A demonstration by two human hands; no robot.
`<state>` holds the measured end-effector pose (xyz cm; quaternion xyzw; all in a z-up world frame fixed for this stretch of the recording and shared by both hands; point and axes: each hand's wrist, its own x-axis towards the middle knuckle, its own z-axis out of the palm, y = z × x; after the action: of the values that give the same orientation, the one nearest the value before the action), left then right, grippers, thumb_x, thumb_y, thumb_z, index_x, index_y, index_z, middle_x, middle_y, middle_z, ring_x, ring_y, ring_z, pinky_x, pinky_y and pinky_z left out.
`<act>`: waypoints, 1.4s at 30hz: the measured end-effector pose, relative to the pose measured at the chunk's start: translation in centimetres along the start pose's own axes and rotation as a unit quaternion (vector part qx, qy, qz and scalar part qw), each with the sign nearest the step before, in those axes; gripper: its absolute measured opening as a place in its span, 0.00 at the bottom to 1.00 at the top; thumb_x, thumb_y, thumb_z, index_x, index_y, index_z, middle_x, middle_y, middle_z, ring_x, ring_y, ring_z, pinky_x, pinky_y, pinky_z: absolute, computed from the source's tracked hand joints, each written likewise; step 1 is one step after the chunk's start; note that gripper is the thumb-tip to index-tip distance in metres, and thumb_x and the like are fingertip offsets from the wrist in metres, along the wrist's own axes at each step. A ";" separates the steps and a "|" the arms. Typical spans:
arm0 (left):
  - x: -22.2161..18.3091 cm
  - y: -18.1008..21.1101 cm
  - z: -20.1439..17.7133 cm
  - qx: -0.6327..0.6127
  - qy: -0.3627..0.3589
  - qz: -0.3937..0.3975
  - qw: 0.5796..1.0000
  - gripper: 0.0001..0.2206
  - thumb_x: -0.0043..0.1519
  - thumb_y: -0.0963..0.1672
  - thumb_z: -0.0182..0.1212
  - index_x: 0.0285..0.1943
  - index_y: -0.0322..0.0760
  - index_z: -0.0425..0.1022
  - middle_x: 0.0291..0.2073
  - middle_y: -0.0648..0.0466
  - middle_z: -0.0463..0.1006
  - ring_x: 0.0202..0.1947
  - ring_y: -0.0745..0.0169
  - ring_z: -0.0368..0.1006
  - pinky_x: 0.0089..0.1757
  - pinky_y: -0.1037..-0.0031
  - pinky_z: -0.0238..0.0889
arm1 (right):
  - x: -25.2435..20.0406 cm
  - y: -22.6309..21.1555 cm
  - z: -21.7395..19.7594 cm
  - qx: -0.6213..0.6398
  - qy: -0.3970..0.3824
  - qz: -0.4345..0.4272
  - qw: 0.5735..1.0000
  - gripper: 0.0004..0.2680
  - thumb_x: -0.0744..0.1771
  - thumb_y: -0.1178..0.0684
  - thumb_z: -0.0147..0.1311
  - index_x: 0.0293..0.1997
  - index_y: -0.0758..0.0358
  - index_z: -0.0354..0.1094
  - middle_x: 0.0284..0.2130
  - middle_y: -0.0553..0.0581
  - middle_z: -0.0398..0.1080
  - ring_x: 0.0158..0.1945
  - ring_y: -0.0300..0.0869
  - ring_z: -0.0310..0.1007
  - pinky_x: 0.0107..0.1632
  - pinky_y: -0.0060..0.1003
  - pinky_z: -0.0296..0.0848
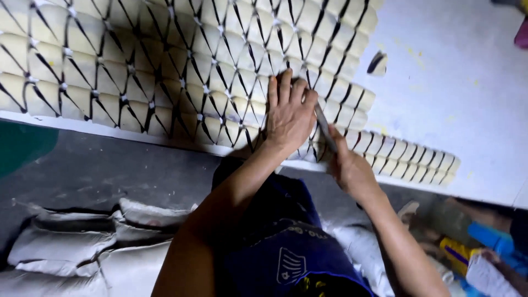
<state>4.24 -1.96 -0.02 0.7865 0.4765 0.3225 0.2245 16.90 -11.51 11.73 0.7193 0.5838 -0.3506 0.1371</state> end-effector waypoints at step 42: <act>-8.7 10.9 0.2 0.165 -0.045 0.017 0.985 0.35 0.57 0.53 0.62 0.71 0.30 0.64 0.71 0.42 0.63 0.70 0.38 0.56 0.65 0.45 0.44 | -11.5 15.3 4.6 0.204 0.064 0.153 0.965 0.29 0.66 0.46 0.50 0.77 0.24 0.39 0.26 0.70 0.78 0.32 0.60 0.85 0.36 0.41 0.73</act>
<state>8.06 -14.57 4.44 0.8347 0.4990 0.2070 0.1073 28.78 -27.10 12.82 0.8339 0.3904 -0.3902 0.0020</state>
